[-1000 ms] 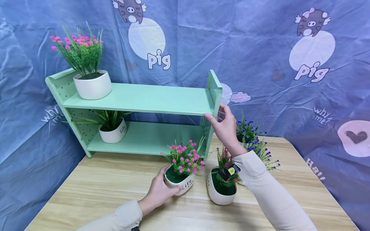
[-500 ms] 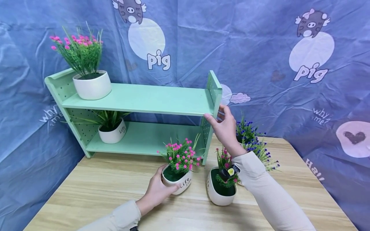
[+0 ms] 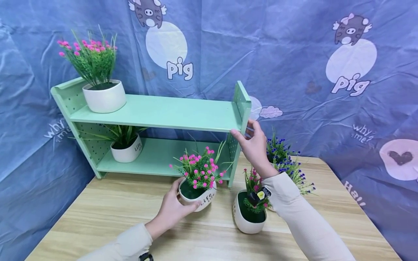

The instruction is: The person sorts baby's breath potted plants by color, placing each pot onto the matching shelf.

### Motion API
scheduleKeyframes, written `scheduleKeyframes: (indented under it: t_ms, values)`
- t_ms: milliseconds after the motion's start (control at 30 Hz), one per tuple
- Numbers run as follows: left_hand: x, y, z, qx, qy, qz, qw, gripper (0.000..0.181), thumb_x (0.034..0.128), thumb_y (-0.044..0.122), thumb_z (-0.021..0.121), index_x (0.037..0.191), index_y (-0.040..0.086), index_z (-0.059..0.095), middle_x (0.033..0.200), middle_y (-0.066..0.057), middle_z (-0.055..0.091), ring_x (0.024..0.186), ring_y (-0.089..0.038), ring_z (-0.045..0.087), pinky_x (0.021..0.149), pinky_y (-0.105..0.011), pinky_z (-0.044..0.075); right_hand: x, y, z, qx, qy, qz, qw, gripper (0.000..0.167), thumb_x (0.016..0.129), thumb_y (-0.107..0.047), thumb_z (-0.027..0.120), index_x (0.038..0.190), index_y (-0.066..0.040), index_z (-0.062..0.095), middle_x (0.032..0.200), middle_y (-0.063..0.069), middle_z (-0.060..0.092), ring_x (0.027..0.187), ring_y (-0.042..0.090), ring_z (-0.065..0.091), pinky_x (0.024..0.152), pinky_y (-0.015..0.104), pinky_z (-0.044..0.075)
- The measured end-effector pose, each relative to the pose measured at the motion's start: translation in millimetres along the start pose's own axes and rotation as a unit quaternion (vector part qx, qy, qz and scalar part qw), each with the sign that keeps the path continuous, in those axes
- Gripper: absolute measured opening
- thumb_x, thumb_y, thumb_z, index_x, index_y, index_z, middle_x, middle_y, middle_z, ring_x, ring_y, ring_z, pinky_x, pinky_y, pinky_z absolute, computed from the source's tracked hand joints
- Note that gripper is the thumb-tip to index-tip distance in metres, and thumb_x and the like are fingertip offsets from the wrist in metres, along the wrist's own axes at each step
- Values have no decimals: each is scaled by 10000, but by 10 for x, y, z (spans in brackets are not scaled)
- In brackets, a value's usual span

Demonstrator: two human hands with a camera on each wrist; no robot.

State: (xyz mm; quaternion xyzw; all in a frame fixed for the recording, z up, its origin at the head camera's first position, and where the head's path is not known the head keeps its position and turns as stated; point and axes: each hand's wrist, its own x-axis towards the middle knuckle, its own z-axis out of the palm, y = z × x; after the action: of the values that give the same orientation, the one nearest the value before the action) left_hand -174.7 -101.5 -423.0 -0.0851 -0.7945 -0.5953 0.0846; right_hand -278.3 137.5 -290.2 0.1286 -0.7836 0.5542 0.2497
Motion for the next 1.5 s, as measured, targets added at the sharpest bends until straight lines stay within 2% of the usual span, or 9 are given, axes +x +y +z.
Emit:
scheduleKeyframes:
  t_ms: [167, 333, 567, 700, 833, 967, 1133, 1300, 1500]
  values:
    - [59, 186, -156, 52, 75, 256, 9996, 930, 645, 128, 878, 1417, 25, 370, 1352, -193, 492, 1204, -336, 523, 1003, -452, 433, -5, 12, -12, -81, -20, 8, 10000, 598, 853, -291, 724, 1327, -27, 473, 1250, 157, 555, 1190, 300, 557, 969, 397, 476]
    - [138, 417, -366, 164, 115, 389, 9990, 979, 649, 123, 874, 1446, 12, 315, 1390, -224, 445, 1191, -369, 532, 981, -416, 454, 1, 4, -21, -28, 8, 9, 10000, 601, 850, -290, 729, 1324, -19, 477, 1253, 164, 558, 1188, 306, 558, 973, 397, 473]
    - [303, 718, -682, 282, 331, 809, 9958, 905, 656, 80, 861, 1412, 60, 363, 1355, -127, 472, 1199, -297, 507, 990, -403, 449, 6, -22, -43, -42, -16, 91, 9999, 601, 853, -285, 725, 1332, -26, 470, 1278, 169, 552, 1199, 313, 549, 982, 414, 465]
    - [406, 858, -839, 397, 506, 1102, 9918, 838, 710, 107, 838, 1407, 76, 375, 1327, -112, 492, 1169, -260, 522, 968, -295, 461, 3, -22, -46, -53, -19, 72, 10000, 602, 850, -299, 727, 1330, -36, 475, 1272, 156, 555, 1197, 301, 552, 975, 402, 471]
    - [470, 993, -966, 524, 582, 1382, 9873, 814, 774, 140, 795, 1450, 101, 343, 1325, -118, 490, 1135, -241, 528, 881, -156, 459, 12, -37, -39, -88, -51, 168, 9998, 586, 863, -248, 717, 1343, -27, 464, 1284, 172, 544, 1206, 312, 543, 980, 399, 468]
    - [506, 1122, -1050, 565, 510, 1557, 9849, 795, 808, 147, 765, 1465, 104, 321, 1304, -117, 495, 1101, -218, 539, 825, -124, 466, 24, -46, -32, -126, -60, 207, 9997, 569, 877, -179, 702, 1355, -7, 446, 1302, 211, 525, 1219, 352, 524, 989, 435, 456]
    - [553, 1270, -1121, 526, 716, 1643, 9824, 776, 809, 149, 765, 1459, 118, 342, 1271, -102, 527, 1054, -150, 560, 817, -145, 487, 16, -46, -40, -150, -61, 134, 9998, 582, 868, -238, 712, 1350, -31, 458, 1301, 184, 536, 1219, 329, 530, 982, 424, 464]
    - [627, 1416, -1221, 479, 1038, 1559, 9811, 775, 815, 190, 764, 1465, 155, 342, 1305, -94, 523, 1085, -122, 550, 853, -153, 478, 0, -26, -41, -115, -62, 70, 9999, 599, 852, -303, 725, 1334, -49, 476, 1296, 154, 551, 1217, 302, 537, 978, 407, 469]
    - [797, 1561, -1374, 551, 1330, 1384, 9799, 810, 822, 252, 758, 1486, 204, 297, 1381, -84, 458, 1202, -172, 480, 993, -332, 448, -5, -18, -28, -138, -31, 52, 9999, 591, 851, -292, 729, 1326, -45, 480, 1302, 155, 552, 1218, 305, 538, 972, 409, 473]
